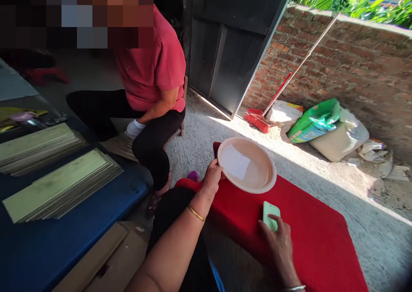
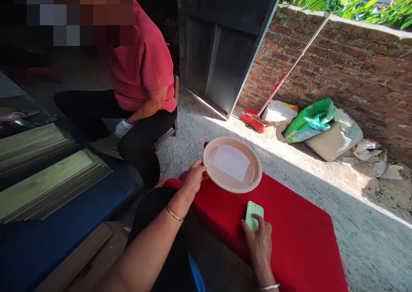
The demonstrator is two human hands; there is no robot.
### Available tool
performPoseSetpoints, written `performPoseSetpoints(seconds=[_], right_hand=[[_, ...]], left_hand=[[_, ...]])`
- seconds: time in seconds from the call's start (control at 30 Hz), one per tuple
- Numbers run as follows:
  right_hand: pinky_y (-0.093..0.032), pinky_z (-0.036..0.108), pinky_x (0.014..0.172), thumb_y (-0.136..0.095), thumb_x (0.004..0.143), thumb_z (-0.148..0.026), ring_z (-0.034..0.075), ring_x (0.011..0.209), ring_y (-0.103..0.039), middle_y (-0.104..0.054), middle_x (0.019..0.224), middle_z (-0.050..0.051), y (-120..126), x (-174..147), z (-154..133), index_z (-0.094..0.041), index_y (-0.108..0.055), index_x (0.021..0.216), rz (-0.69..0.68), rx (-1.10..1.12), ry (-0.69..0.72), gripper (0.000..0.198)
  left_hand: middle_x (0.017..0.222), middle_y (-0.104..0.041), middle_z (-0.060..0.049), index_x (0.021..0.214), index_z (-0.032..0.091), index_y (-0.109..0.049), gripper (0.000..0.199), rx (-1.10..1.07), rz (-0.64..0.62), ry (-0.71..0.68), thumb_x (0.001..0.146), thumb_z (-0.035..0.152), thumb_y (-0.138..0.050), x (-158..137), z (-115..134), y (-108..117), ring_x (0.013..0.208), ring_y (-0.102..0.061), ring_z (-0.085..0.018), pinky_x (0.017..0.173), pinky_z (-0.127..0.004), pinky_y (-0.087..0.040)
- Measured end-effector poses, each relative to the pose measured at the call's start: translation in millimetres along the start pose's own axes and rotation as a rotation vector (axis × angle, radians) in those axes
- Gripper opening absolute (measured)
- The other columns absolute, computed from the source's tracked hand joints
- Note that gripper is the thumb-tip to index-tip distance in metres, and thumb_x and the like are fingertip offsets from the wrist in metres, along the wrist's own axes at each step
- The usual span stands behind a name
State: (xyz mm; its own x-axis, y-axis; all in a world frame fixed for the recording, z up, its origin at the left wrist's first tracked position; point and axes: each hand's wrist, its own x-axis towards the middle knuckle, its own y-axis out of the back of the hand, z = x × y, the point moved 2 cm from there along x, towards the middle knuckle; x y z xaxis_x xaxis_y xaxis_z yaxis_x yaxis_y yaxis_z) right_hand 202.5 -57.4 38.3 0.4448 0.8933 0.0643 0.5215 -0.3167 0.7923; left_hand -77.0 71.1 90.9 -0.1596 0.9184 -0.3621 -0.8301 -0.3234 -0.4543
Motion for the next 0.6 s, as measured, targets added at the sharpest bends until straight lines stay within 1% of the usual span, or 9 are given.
performPoseSetpoints(seconds=[0.1, 0.17, 0.23, 0.27, 0.3, 0.37, 0.5, 0.53, 0.6], right_hand=[[-0.05, 0.038, 0.067, -0.063, 0.072, -0.054, 0.025, 0.079, -0.058, -0.054, 0.092, 0.005, -42, -28, -54, -0.026, -0.067, 0.101, -0.114, 0.024, 0.213, 0.041], [-0.051, 0.037, 0.071, -0.064, 0.073, -0.043, 0.024, 0.081, -0.06, -0.055, 0.094, 0.005, -66, -50, -91, -0.026, -0.067, 0.101, -0.234, 0.079, 0.349, 0.032], [-0.052, 0.036, 0.075, -0.066, 0.072, -0.035, 0.023, 0.084, -0.061, -0.057, 0.094, 0.004, -78, -67, -114, -0.026, -0.068, 0.1, -0.373, 0.178, 0.451, 0.029], [-0.052, 0.035, 0.076, -0.066, 0.072, -0.033, 0.022, 0.086, -0.062, -0.058, 0.095, 0.004, -80, -71, -119, -0.026, -0.068, 0.1, -0.422, 0.227, 0.471, 0.029], [-0.052, 0.034, 0.077, -0.067, 0.072, -0.033, 0.022, 0.088, -0.062, -0.059, 0.096, 0.004, -77, -73, -118, -0.026, -0.068, 0.1, -0.447, 0.264, 0.467, 0.029], [-0.052, 0.034, 0.077, -0.067, 0.074, -0.038, 0.022, 0.09, -0.062, -0.059, 0.098, 0.004, -66, -65, -104, -0.026, -0.068, 0.1, -0.416, 0.289, 0.401, 0.029], [-0.051, 0.038, 0.074, -0.069, 0.069, -0.055, 0.025, 0.086, -0.061, -0.058, 0.094, 0.005, -39, -28, -63, -0.025, -0.069, 0.099, -0.196, 0.193, 0.207, 0.042], [-0.051, 0.038, 0.074, -0.069, 0.068, -0.057, 0.025, 0.084, -0.06, -0.058, 0.092, 0.004, -37, -20, -59, -0.025, -0.069, 0.098, -0.159, 0.163, 0.181, 0.044], [-0.051, 0.038, 0.071, -0.068, 0.067, -0.056, 0.024, 0.078, -0.059, -0.056, 0.089, 0.003, -42, -12, -64, -0.025, -0.069, 0.099, -0.138, 0.109, 0.173, 0.044]], left_hand=[[0.069, -0.065, 0.002, 0.101, 0.017, -0.067, 0.04, 0.005, -0.024, -0.001, 0.061, 0.018, -0.065, -2, 3, 2, 0.056, -0.057, -0.011, 0.053, -0.02, -0.045], [0.068, -0.064, 0.002, 0.1, 0.017, -0.067, 0.038, 0.011, -0.041, -0.006, 0.061, 0.018, -0.065, -4, 5, 3, 0.055, -0.056, -0.01, 0.053, -0.02, -0.046], [0.068, -0.064, 0.002, 0.098, 0.017, -0.066, 0.036, 0.018, -0.058, -0.009, 0.062, 0.018, -0.064, -6, 7, 3, 0.055, -0.057, -0.01, 0.054, -0.02, -0.047], [0.068, -0.065, 0.002, 0.098, 0.017, -0.066, 0.035, 0.02, -0.065, -0.009, 0.063, 0.018, -0.064, -7, 7, 4, 0.055, -0.057, -0.01, 0.054, -0.021, -0.047], [0.069, -0.065, 0.001, 0.098, 0.017, -0.066, 0.034, 0.021, -0.071, -0.009, 0.063, 0.018, -0.064, -7, 8, 4, 0.056, -0.058, -0.011, 0.054, -0.021, -0.048], [0.072, -0.067, 0.0, 0.1, 0.016, -0.066, 0.035, 0.017, -0.077, -0.005, 0.065, 0.018, -0.064, -8, 7, 5, 0.057, -0.059, -0.011, 0.055, -0.022, -0.049], [0.082, -0.07, -0.003, 0.109, 0.016, -0.064, 0.043, 0.0, -0.079, 0.013, 0.067, 0.018, -0.065, -8, 7, 6, 0.064, -0.064, -0.014, 0.058, -0.023, -0.05], [0.083, -0.07, -0.004, 0.111, 0.016, -0.064, 0.044, -0.004, -0.08, 0.017, 0.067, 0.019, -0.066, -7, 7, 6, 0.066, -0.065, -0.014, 0.058, -0.024, -0.05], [0.084, -0.07, -0.004, 0.112, 0.016, -0.063, 0.045, -0.009, -0.08, 0.022, 0.067, 0.018, -0.066, -7, 8, 7, 0.066, -0.066, -0.015, 0.058, -0.024, -0.051]])
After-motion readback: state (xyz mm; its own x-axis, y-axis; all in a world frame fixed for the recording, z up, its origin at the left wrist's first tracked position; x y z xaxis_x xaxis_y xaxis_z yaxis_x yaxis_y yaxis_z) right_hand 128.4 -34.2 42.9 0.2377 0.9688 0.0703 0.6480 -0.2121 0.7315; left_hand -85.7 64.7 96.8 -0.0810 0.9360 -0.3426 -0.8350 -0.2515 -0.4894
